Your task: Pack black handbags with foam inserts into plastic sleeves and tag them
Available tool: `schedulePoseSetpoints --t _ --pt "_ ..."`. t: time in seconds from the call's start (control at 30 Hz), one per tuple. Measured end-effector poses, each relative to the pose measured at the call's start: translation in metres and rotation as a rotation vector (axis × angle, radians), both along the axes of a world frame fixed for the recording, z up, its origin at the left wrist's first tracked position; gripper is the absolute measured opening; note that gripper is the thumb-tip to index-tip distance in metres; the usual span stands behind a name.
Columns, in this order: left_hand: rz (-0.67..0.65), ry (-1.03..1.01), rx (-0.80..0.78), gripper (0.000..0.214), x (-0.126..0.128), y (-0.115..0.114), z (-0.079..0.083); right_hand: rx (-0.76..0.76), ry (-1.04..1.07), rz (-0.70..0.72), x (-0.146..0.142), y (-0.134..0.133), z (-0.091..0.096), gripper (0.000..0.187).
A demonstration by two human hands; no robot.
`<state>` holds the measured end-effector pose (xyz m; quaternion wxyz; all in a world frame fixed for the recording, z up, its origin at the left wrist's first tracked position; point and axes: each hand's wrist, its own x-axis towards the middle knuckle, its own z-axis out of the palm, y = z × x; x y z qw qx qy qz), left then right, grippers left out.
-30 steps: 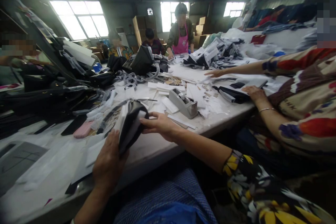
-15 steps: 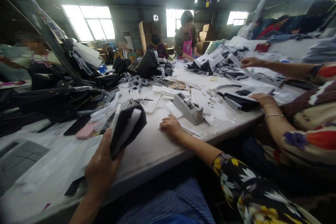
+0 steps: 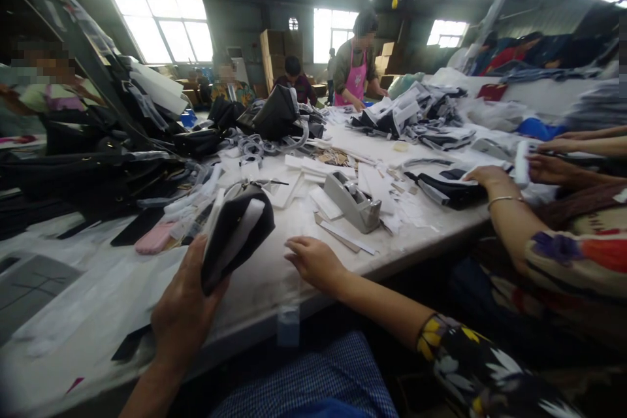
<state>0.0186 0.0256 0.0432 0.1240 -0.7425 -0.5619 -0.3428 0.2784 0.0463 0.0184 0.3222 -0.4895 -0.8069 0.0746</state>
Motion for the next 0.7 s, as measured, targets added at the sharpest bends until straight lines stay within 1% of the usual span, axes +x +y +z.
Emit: schedulePoseSetpoints --t 0.03,0.1,0.13,0.2,0.23,0.27,0.33,0.4,0.43,0.5,0.57,0.63,0.7 --pt "-0.001 0.005 0.002 0.084 0.000 0.000 0.000 0.019 -0.060 -0.016 -0.006 0.008 -0.008 0.035" --pt "-0.001 0.014 0.004 0.082 0.000 0.000 -0.001 0.019 -0.172 0.015 -0.016 0.023 -0.022 0.049" --pt "0.000 0.015 0.005 0.082 0.000 0.000 -0.001 0.019 -0.195 0.050 -0.020 0.029 -0.026 0.049" --pt "0.007 0.008 0.010 0.083 -0.002 0.000 -0.001 0.028 -0.171 0.089 -0.023 0.040 -0.030 0.037" --pt "0.009 0.004 0.012 0.083 -0.002 0.000 -0.001 0.032 -0.144 0.082 -0.020 0.046 -0.029 0.032" --pt "0.011 -0.001 0.013 0.084 -0.003 0.000 0.000 0.030 -0.120 0.058 -0.016 0.054 -0.027 0.031" --pt "0.012 -0.010 0.006 0.084 -0.004 0.000 0.000 0.004 -0.111 0.023 -0.003 0.072 -0.022 0.040" --pt "0.014 -0.018 -0.010 0.085 -0.004 -0.001 0.001 -0.043 -0.140 0.063 0.012 0.092 -0.017 0.046" --pt "0.017 -0.023 -0.018 0.085 -0.004 -0.001 0.002 -0.071 -0.155 0.099 0.017 0.101 -0.014 0.046" --pt "0.019 -0.028 -0.023 0.086 -0.003 -0.002 0.003 -0.130 -0.176 0.172 0.024 0.118 -0.010 0.036" --pt "0.026 -0.038 -0.013 0.086 -0.002 -0.003 0.003 -0.188 -0.188 0.226 0.025 0.132 -0.005 0.019" --pt "0.043 -0.053 -0.003 0.087 -0.002 -0.003 0.004 -0.246 -0.193 0.246 0.021 0.146 0.002 0.013" --pt "0.041 -0.056 0.001 0.088 -0.001 -0.002 0.004 -0.298 -0.188 0.232 0.014 0.163 0.013 0.010"
